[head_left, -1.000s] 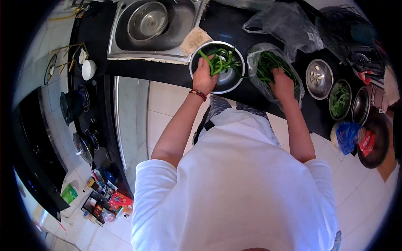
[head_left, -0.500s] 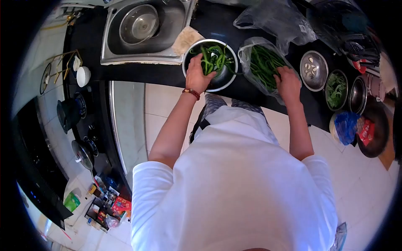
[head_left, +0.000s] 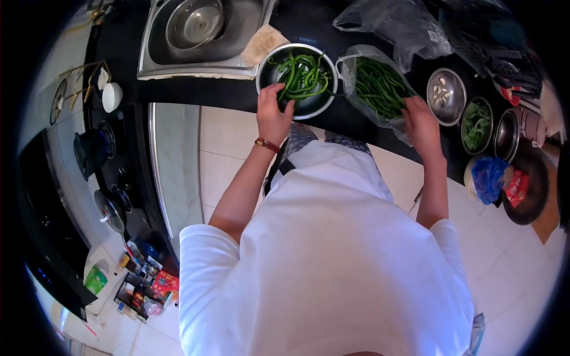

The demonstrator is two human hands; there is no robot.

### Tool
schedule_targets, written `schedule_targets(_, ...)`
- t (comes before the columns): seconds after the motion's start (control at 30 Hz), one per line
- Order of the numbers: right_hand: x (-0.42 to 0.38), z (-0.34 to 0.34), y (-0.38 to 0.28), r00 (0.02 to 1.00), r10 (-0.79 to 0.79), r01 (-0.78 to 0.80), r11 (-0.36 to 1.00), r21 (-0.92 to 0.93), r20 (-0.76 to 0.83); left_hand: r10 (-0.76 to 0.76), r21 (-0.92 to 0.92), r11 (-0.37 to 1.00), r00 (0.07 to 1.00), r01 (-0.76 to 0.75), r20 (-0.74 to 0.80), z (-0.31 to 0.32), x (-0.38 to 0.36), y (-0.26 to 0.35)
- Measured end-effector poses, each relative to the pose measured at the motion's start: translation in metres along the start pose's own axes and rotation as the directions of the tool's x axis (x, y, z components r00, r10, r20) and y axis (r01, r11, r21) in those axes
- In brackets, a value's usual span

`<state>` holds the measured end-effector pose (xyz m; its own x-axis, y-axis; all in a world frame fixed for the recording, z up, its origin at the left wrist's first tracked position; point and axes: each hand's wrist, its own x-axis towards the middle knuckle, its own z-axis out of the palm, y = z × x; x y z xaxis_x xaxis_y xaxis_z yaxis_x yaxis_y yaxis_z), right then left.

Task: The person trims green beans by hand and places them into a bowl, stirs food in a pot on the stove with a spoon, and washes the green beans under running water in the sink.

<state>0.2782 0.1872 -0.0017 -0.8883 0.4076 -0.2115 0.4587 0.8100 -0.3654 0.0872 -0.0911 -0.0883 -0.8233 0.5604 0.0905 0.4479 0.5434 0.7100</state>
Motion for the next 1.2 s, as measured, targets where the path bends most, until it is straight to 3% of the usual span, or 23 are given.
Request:
schedule_targets(0.1, -0.002, -0.013, -0.006, 0.999, -0.047, 0.046, 0.993, 0.109, 0.004, 0.016, 0.017, 1.0, 1.0, -0.015, -0.026, -0.005, -0.012, 0.007)
schedule_targets(0.2, 0.001, -0.018, -0.004, 0.995, -0.093, 0.088, 0.973, 0.211, 0.017, -0.148, -0.125, 0.979, 0.984, 0.161, 0.102, -0.008, -0.022, 0.008)
schedule_targets(0.3, 0.007, -0.023, -0.019, 0.998, -0.046, 0.029, 0.948, 0.317, 0.044, -0.133, -0.249, 0.956, 0.986, 0.154, 0.099, -0.015, -0.018, 0.023)
schedule_targets(0.43, 0.02, -0.021, -0.041, 0.963, -0.268, 0.264, 0.951, 0.161, 0.001, 0.114, -0.233, 0.969, 0.987, -0.084, 0.115, -0.04, 0.009, 0.07)
schedule_targets(0.53, 0.028, -0.018, -0.056, 0.936, -0.346, 0.337, 0.934, 0.115, 0.06, 0.24, -0.154, 0.966, 0.947, -0.21, 0.215, -0.045, 0.023, 0.084)
schedule_targets(0.57, 0.03, -0.02, -0.061, 0.93, -0.36, 0.352, 0.93, 0.106, 0.07, 0.261, -0.147, 0.96, 0.95, -0.237, 0.169, -0.042, 0.025, 0.087)
schedule_targets(0.67, 0.034, -0.02, -0.066, 0.914, -0.403, 0.398, 0.913, 0.085, 0.041, 0.298, -0.044, 0.954, 0.914, -0.298, 0.276, -0.037, 0.024, 0.066)
schedule_targets(0.7, 0.035, -0.02, -0.068, 0.915, -0.401, 0.396, 0.913, 0.095, 0.042, 0.3, -0.072, 0.954, 0.928, -0.291, 0.221, -0.039, 0.025, 0.07)
schedule_targets(1.2, 0.03, 0.007, -0.089, 0.925, -0.37, 0.373, 0.928, -0.015, 0.088, 0.119, 0.286, 0.94, 0.964, -0.187, 0.24, -0.016, 0.011, 0.05)
